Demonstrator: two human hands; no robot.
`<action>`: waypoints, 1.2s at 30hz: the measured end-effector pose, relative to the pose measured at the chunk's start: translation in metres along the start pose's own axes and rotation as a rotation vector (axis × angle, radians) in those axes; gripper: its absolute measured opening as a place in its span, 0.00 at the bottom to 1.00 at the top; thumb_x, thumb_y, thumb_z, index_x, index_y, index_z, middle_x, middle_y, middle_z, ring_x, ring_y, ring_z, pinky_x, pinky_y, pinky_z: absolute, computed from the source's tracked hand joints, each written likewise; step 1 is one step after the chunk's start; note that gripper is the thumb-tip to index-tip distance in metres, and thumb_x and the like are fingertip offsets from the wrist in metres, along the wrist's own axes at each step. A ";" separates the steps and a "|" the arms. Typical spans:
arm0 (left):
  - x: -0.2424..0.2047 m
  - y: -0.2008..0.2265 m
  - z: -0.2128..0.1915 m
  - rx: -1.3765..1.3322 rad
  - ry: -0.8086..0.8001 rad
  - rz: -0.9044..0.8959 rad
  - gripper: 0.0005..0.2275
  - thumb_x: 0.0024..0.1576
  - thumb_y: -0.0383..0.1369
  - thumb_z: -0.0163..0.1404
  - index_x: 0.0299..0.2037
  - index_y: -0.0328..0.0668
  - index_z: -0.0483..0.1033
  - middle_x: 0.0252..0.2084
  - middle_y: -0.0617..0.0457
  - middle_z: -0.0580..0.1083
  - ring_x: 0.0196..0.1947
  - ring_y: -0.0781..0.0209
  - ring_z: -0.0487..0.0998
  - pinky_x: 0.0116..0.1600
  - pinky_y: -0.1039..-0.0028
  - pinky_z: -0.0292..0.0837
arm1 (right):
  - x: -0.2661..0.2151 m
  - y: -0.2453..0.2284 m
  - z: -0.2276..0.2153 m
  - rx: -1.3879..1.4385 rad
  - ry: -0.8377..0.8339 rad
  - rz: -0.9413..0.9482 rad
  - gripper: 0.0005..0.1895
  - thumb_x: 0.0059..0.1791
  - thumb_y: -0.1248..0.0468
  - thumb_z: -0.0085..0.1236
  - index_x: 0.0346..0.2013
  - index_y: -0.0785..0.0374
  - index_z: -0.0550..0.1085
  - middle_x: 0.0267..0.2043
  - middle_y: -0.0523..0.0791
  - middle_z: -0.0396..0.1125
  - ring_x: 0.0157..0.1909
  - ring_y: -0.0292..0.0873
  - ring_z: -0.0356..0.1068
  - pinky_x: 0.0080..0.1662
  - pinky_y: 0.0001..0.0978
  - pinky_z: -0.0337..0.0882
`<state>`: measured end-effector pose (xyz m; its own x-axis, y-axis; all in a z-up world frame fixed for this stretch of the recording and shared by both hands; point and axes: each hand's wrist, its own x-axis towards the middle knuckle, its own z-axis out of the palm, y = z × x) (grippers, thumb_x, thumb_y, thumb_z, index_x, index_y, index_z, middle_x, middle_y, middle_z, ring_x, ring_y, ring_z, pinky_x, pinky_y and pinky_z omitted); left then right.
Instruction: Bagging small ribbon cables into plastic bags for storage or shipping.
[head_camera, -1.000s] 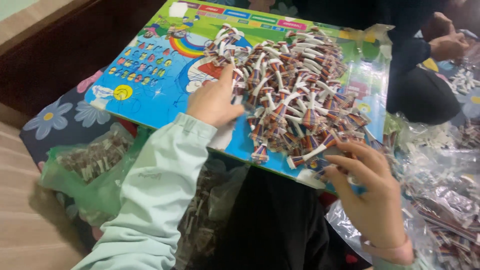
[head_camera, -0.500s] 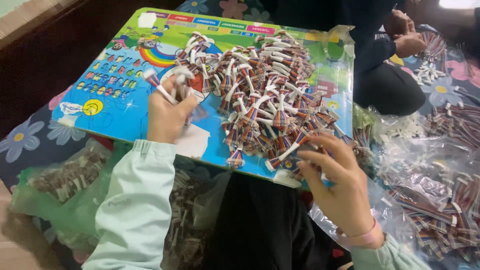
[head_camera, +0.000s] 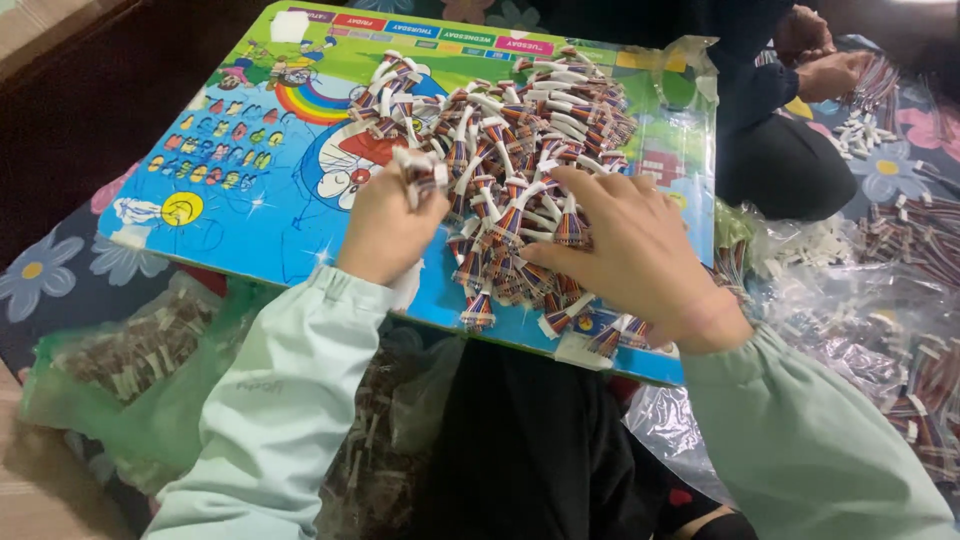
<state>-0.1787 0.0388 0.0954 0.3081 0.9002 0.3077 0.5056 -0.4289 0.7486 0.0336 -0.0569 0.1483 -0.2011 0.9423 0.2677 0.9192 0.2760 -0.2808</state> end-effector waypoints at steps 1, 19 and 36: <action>0.003 0.010 -0.001 -0.032 0.033 0.176 0.07 0.51 0.29 0.46 0.35 0.37 0.75 0.26 0.50 0.74 0.19 0.62 0.70 0.23 0.77 0.64 | 0.003 0.000 0.004 -0.029 -0.001 0.033 0.36 0.39 0.46 0.59 0.55 0.62 0.66 0.48 0.52 0.65 0.46 0.57 0.62 0.48 0.48 0.59; 0.019 0.047 -0.002 -0.223 -0.153 0.217 0.08 0.49 0.30 0.51 0.38 0.39 0.74 0.25 0.54 0.73 0.18 0.66 0.69 0.23 0.79 0.64 | 0.013 0.015 0.020 -0.219 0.221 -0.033 0.18 0.38 0.64 0.57 0.43 0.62 0.72 0.27 0.49 0.65 0.25 0.50 0.61 0.32 0.39 0.60; -0.054 0.075 0.012 -0.901 0.039 -0.083 0.08 0.53 0.35 0.51 0.37 0.39 0.72 0.24 0.56 0.70 0.16 0.71 0.67 0.21 0.83 0.65 | -0.001 -0.020 -0.016 -0.057 0.287 -0.064 0.16 0.45 0.72 0.55 0.48 0.72 0.73 0.27 0.50 0.64 0.19 0.41 0.55 0.20 0.29 0.56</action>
<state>-0.1474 -0.0426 0.1282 0.2632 0.9344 0.2400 -0.3028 -0.1561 0.9402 0.0213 -0.0666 0.1683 -0.1631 0.8290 0.5350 0.9269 0.3145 -0.2048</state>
